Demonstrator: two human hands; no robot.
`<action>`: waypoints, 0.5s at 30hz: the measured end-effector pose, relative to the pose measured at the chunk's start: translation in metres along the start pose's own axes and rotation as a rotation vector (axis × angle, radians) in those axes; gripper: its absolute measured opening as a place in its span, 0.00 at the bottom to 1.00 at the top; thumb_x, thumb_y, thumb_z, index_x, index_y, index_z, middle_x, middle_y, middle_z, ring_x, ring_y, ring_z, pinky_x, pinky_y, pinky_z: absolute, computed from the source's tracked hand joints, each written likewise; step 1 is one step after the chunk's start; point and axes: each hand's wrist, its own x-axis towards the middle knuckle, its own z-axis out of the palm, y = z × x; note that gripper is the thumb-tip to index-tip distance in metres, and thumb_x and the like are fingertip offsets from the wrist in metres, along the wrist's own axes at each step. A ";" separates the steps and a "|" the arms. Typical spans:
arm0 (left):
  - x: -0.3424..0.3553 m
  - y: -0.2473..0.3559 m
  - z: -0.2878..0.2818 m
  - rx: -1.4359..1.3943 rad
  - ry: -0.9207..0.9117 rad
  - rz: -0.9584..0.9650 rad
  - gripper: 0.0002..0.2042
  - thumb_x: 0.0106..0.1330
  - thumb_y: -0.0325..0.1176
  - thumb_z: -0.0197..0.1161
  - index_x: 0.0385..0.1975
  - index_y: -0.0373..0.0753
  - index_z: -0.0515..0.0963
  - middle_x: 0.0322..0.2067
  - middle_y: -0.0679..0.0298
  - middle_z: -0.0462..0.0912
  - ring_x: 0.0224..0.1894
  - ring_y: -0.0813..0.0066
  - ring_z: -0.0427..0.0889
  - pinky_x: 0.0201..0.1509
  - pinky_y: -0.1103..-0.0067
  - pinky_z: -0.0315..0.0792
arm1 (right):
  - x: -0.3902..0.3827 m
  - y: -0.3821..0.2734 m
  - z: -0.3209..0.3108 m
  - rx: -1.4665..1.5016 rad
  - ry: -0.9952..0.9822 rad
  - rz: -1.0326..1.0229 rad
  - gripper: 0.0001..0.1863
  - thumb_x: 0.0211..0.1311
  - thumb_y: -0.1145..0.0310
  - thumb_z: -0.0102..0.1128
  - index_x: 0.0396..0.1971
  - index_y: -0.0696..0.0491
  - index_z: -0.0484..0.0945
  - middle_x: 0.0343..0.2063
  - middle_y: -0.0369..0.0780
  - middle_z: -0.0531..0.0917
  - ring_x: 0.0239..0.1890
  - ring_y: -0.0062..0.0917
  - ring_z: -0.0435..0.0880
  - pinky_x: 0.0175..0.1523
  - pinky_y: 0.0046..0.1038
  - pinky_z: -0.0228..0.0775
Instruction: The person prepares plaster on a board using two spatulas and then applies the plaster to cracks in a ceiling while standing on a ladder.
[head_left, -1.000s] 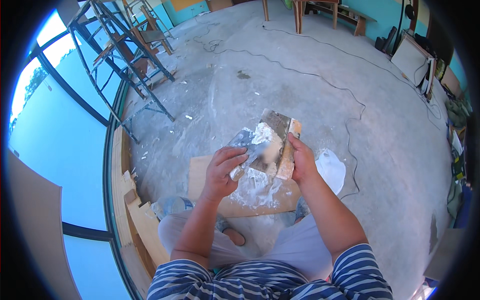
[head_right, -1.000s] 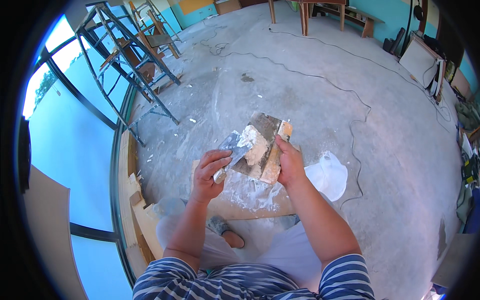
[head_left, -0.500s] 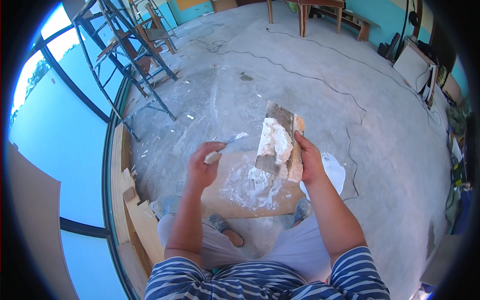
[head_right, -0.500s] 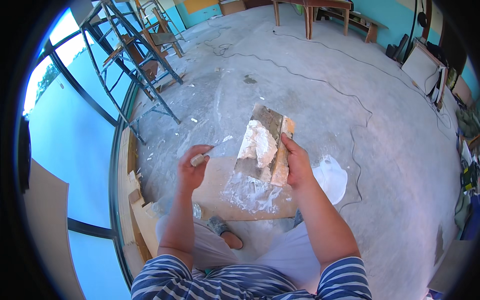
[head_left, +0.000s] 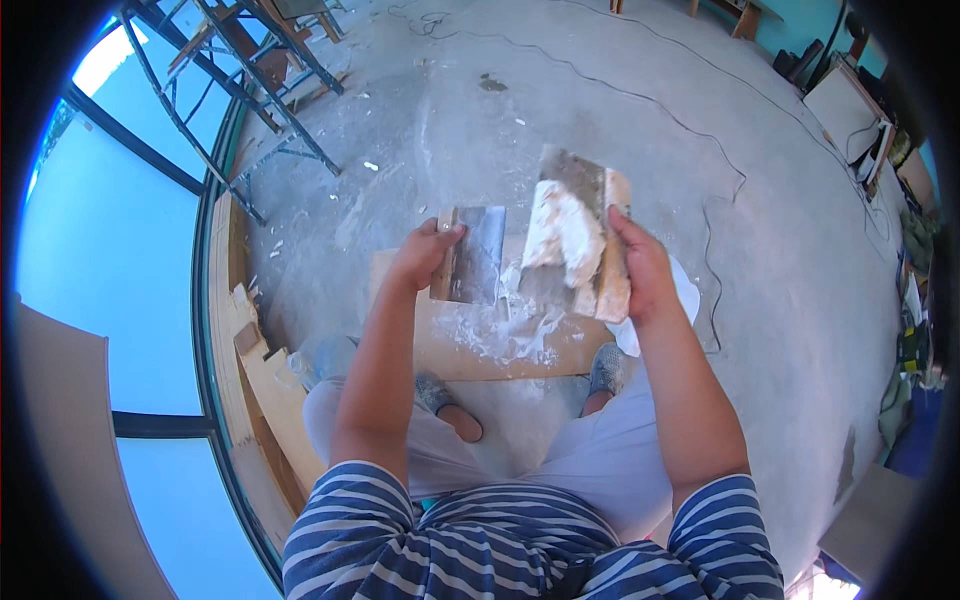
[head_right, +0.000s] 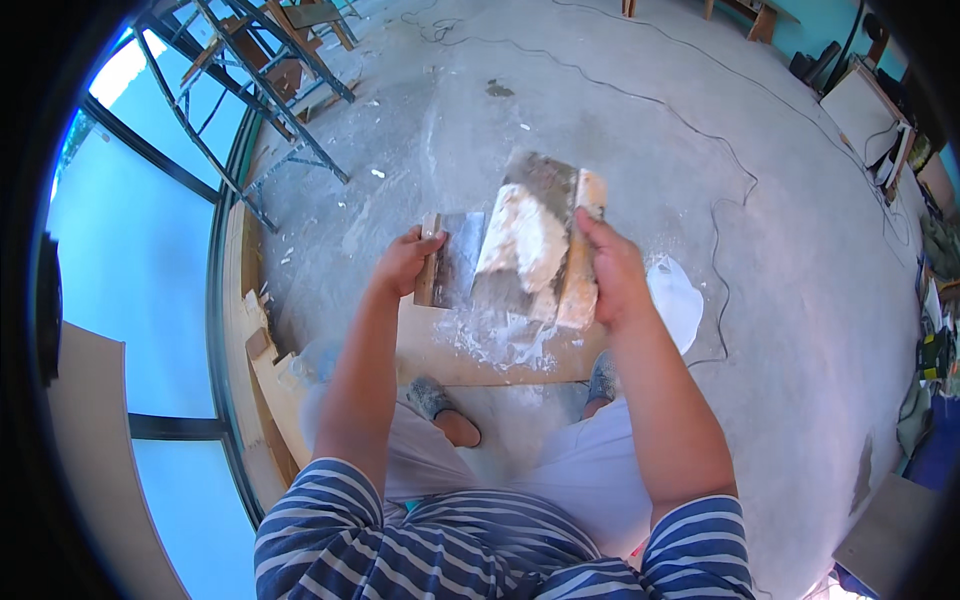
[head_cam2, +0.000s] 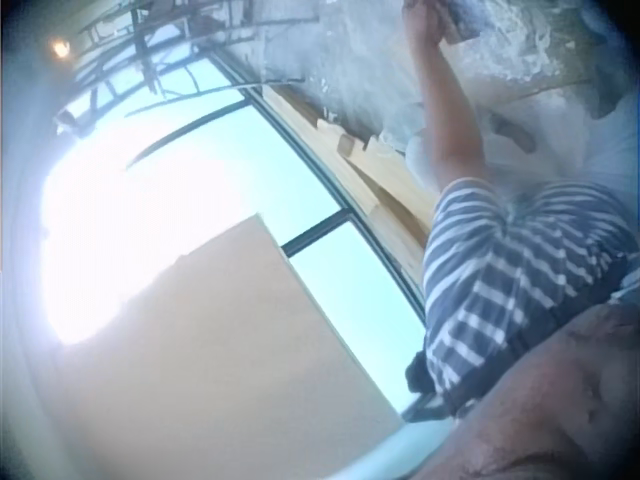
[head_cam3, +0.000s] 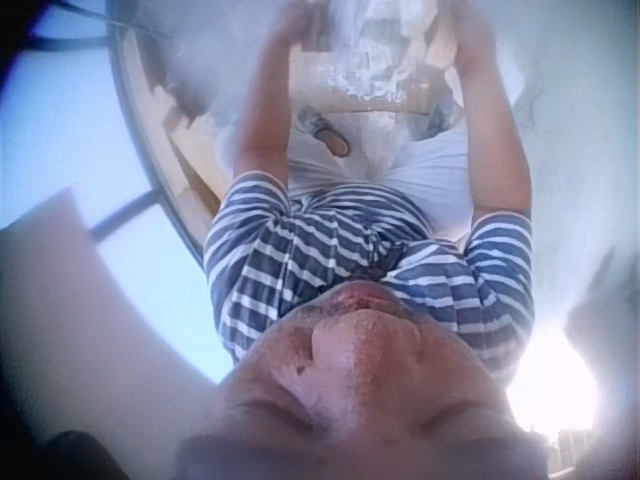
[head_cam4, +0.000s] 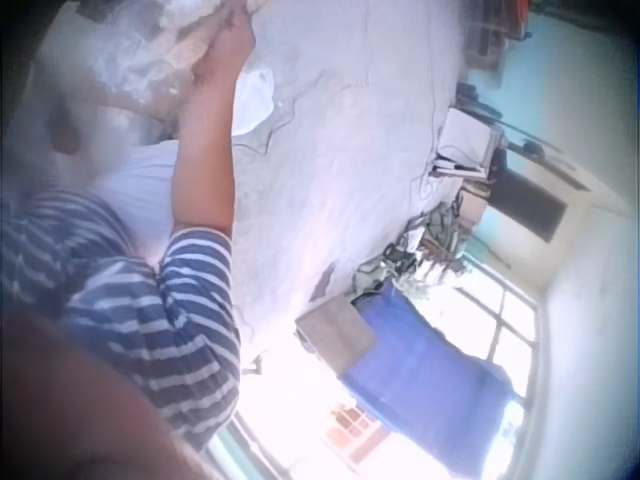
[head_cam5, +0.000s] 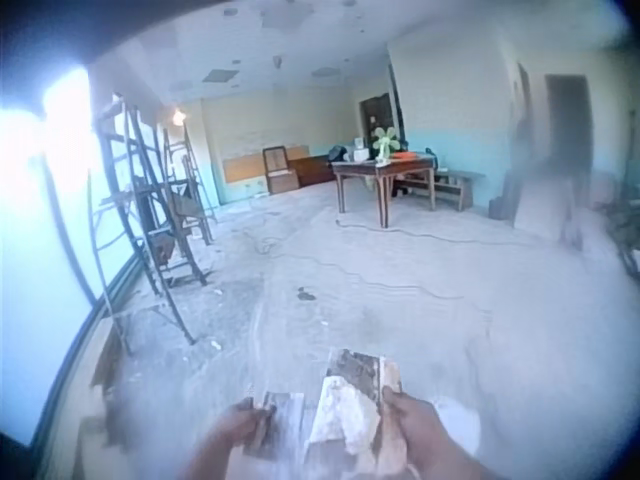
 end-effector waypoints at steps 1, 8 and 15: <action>0.016 -0.026 -0.002 0.232 0.199 -0.012 0.20 0.64 0.37 0.65 0.49 0.30 0.72 0.40 0.58 0.80 0.40 0.69 0.80 0.43 0.71 0.74 | 0.001 -0.008 -0.009 0.044 0.047 -0.033 0.23 0.69 0.58 0.54 0.54 0.61 0.72 0.44 0.45 0.83 0.43 0.33 0.85 0.50 0.36 0.78; 0.060 -0.259 -0.078 0.382 0.451 -0.386 0.19 0.62 0.38 0.66 0.47 0.32 0.77 0.38 0.54 0.82 0.39 0.61 0.81 0.42 0.65 0.74 | -0.007 -0.028 -0.029 0.024 0.126 -0.214 0.22 0.70 0.59 0.51 0.56 0.60 0.71 0.48 0.45 0.82 0.48 0.34 0.83 0.56 0.37 0.75; 0.087 -0.339 -0.068 0.538 0.498 -0.472 0.21 0.62 0.42 0.64 0.47 0.31 0.78 0.38 0.50 0.84 0.40 0.56 0.82 0.44 0.64 0.74 | -0.015 -0.027 -0.029 0.009 0.221 -0.251 0.24 0.72 0.59 0.48 0.59 0.61 0.68 0.52 0.46 0.80 0.51 0.34 0.82 0.59 0.38 0.72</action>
